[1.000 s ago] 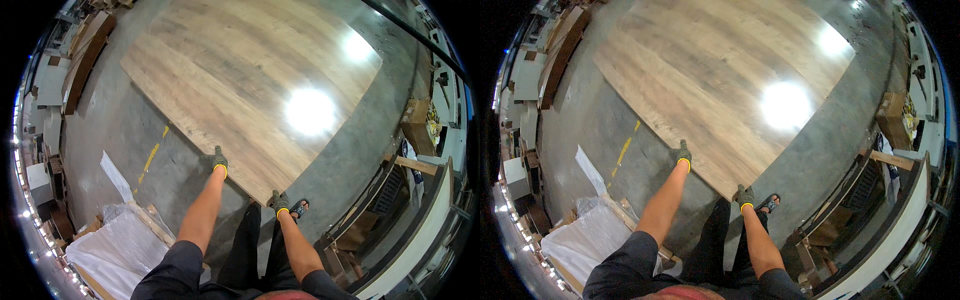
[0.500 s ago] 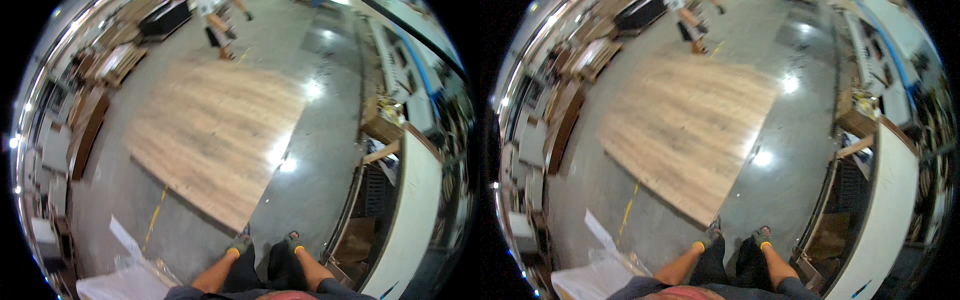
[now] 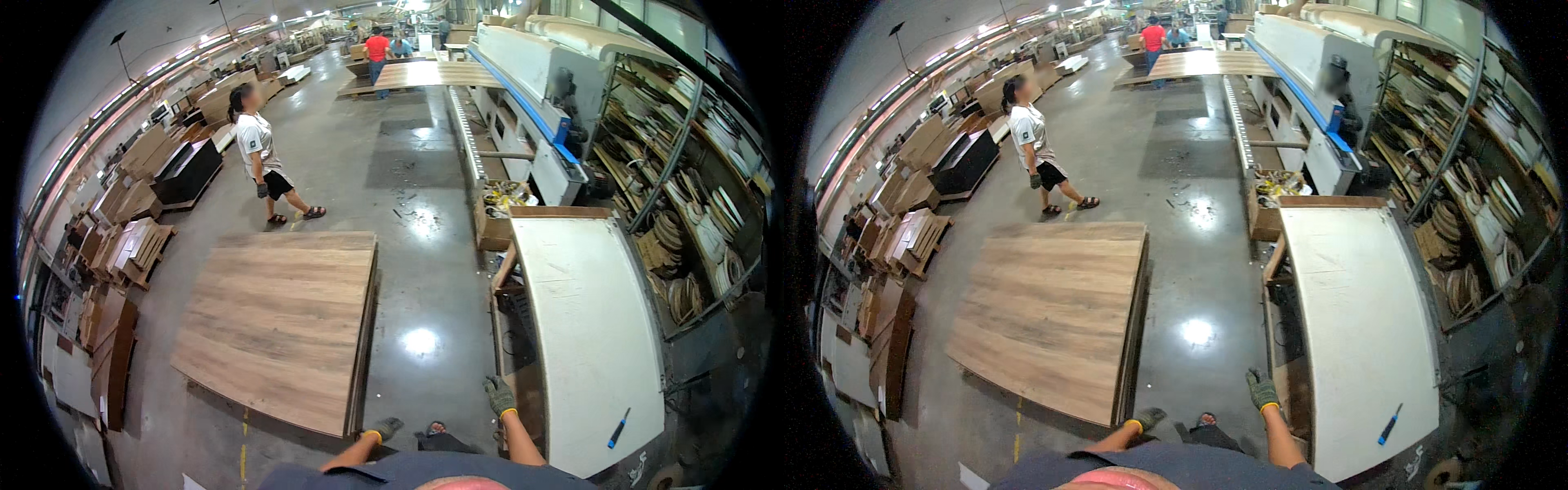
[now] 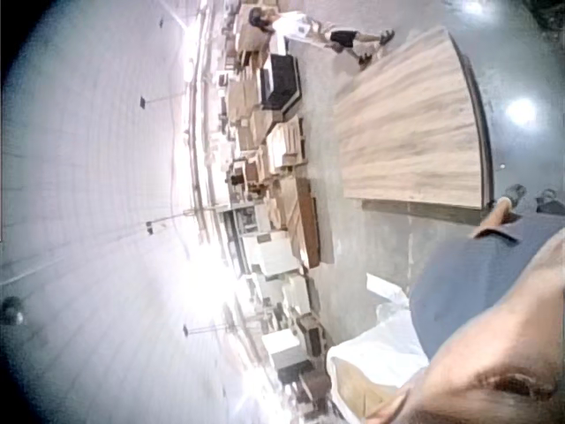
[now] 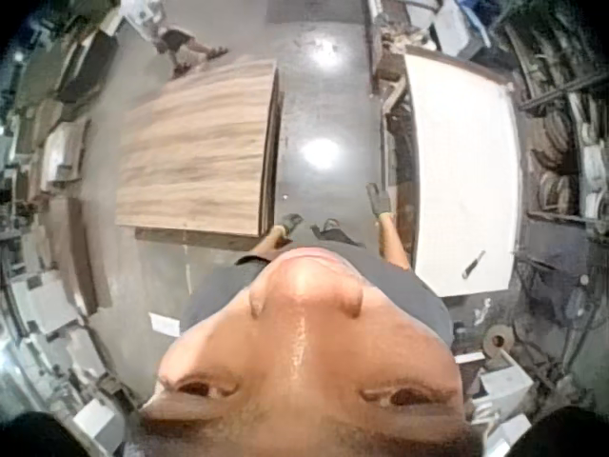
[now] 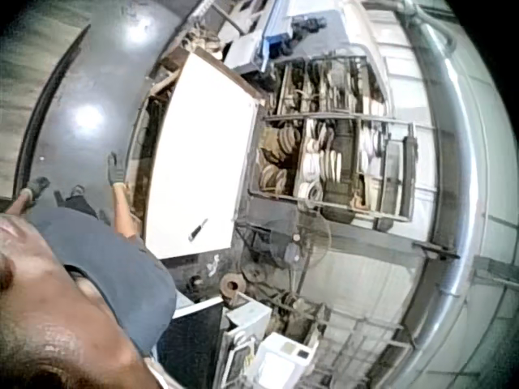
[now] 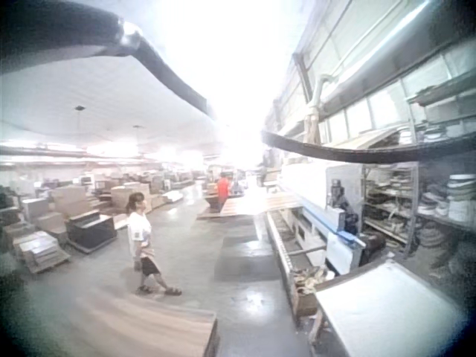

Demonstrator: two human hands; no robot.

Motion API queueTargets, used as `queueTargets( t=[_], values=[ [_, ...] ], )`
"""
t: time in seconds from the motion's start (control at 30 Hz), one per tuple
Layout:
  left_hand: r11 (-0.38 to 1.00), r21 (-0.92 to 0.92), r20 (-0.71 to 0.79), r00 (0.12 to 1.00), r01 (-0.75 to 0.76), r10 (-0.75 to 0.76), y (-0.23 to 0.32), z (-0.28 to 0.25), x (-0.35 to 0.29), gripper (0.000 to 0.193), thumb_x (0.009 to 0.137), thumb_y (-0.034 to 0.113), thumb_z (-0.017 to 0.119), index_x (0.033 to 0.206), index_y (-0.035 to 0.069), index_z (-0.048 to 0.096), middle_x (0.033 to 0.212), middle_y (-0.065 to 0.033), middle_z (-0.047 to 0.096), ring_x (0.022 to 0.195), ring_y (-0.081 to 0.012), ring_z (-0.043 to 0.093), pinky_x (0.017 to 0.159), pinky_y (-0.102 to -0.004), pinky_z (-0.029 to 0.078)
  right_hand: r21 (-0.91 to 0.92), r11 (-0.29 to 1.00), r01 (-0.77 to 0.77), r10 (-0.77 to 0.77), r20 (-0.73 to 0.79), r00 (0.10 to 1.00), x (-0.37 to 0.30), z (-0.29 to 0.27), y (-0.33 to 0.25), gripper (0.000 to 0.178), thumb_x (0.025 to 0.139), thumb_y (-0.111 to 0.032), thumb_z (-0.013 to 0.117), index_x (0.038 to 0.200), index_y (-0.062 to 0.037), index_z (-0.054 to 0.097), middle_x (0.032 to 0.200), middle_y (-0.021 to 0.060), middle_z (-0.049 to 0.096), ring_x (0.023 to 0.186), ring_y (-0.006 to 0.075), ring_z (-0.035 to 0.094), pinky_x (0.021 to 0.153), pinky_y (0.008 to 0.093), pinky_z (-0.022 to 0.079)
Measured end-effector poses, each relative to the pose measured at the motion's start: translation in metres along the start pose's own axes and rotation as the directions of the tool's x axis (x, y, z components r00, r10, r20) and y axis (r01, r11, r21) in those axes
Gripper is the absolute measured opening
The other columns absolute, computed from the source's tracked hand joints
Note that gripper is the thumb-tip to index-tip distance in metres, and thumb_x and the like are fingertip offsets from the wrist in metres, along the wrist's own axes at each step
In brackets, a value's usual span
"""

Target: The person lifts large wooden panels from a conveyor belt and stacks them on the floor. The person coordinates with a colleague to lift and position the panels, placing them one by one into a growing stack.

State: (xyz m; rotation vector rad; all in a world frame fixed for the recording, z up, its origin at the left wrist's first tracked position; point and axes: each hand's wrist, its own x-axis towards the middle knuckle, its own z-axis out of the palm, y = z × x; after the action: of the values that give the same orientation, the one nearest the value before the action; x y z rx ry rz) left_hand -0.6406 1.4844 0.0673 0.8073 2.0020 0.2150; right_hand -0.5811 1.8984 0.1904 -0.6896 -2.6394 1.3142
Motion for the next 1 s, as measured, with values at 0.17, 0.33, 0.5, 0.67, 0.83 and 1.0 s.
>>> queueTargets(
  t=[0.17, 0.33, 0.5, 0.67, 0.83, 1.0],
  values=[
    [0.893, -0.372, -0.175, 0.926, 0.251, -0.333, -0.020, -0.063, -0.002, 0.060, 0.093, 0.053, 0.043, 0.128, 0.006, 0.056, 0.134, -0.0172, 0.053, 0.127, -0.0322, 0.047, 0.105, -0.0374, 0.036, 0.013, 0.987, -0.162, 0.161, 0.068, 0.985, -0.015, -0.046, -0.013, 0.044, 0.090, -0.041, 0.057, 0.120, -0.0082, 0.060, 0.120, 0.0197, 0.061, 0.110, 0.0363, 0.058, 0.093, 0.0418, 0.045],
    [0.935, -0.337, -0.384, 0.891, 0.107, -0.240, 0.007, -0.119, 0.012, 0.059, 0.094, 0.052, 0.037, 0.119, 0.005, 0.060, 0.126, -0.0214, 0.056, 0.117, -0.0376, 0.052, 0.100, -0.0430, 0.040, -0.369, 0.911, -0.184, 0.353, 0.469, 0.810, -0.033, 0.004, 0.082, 0.062, 0.090, -0.055, 0.048, 0.136, -0.0129, 0.051, 0.139, 0.0108, 0.050, 0.127, 0.0302, 0.046, 0.104, 0.0403, 0.036],
    [0.913, -0.318, -0.267, 0.900, 0.256, -0.346, -0.039, -0.075, -0.042, 0.050, 0.093, 0.045, 0.038, 0.113, 0.006, 0.062, 0.115, -0.0225, 0.061, 0.107, -0.0417, 0.056, 0.092, -0.0482, 0.043, -0.257, 0.932, -0.255, 0.359, 0.738, 0.571, -0.043, 0.069, 0.097, 0.062, 0.090, -0.053, 0.049, 0.135, -0.0106, 0.051, 0.138, 0.0091, 0.050, 0.125, 0.0279, 0.047, 0.102, 0.0394, 0.036],
    [0.973, -0.131, -0.157, 0.965, 0.191, -0.211, -0.051, -0.072, 0.007, 0.044, 0.093, 0.040, 0.040, 0.110, 0.007, 0.063, 0.110, -0.0223, 0.063, 0.105, -0.0419, 0.057, 0.089, -0.0495, 0.044, -0.194, 0.876, -0.441, 0.439, 0.701, 0.562, -0.024, 0.020, 0.108, 0.060, 0.090, -0.051, 0.051, 0.133, -0.0086, 0.052, 0.134, 0.0101, 0.053, 0.121, 0.0275, 0.050, 0.100, 0.0391, 0.038],
    [0.962, -0.166, -0.166, 0.955, 0.218, -0.245, -0.068, -0.110, 0.021, 0.041, 0.093, 0.038, 0.041, 0.109, 0.007, 0.063, 0.109, -0.0224, 0.063, 0.104, -0.0419, 0.057, 0.088, -0.0498, 0.044, -0.126, 0.810, -0.572, 0.462, 0.738, 0.492, 0.028, -0.017, 0.075, 0.059, 0.090, -0.049, 0.052, 0.131, -0.0066, 0.054, 0.130, 0.0111, 0.056, 0.116, 0.0272, 0.053, 0.097, 0.0387, 0.040],
    [0.992, -0.096, -0.386, 0.916, 0.078, -0.109, -0.074, -0.173, 0.097, 0.038, 0.093, 0.035, 0.041, 0.107, 0.007, 0.062, 0.107, -0.0224, 0.064, 0.104, -0.0419, 0.057, 0.086, -0.0500, 0.045, -0.041, 0.560, -0.828, 0.504, 0.810, 0.301, 0.072, -0.071, 0.034, 0.058, 0.090, -0.047, 0.054, 0.129, -0.0046, 0.055, 0.125, 0.0122, 0.059, 0.111, 0.0268, 0.056, 0.094, 0.0384, 0.042]
  ],
)
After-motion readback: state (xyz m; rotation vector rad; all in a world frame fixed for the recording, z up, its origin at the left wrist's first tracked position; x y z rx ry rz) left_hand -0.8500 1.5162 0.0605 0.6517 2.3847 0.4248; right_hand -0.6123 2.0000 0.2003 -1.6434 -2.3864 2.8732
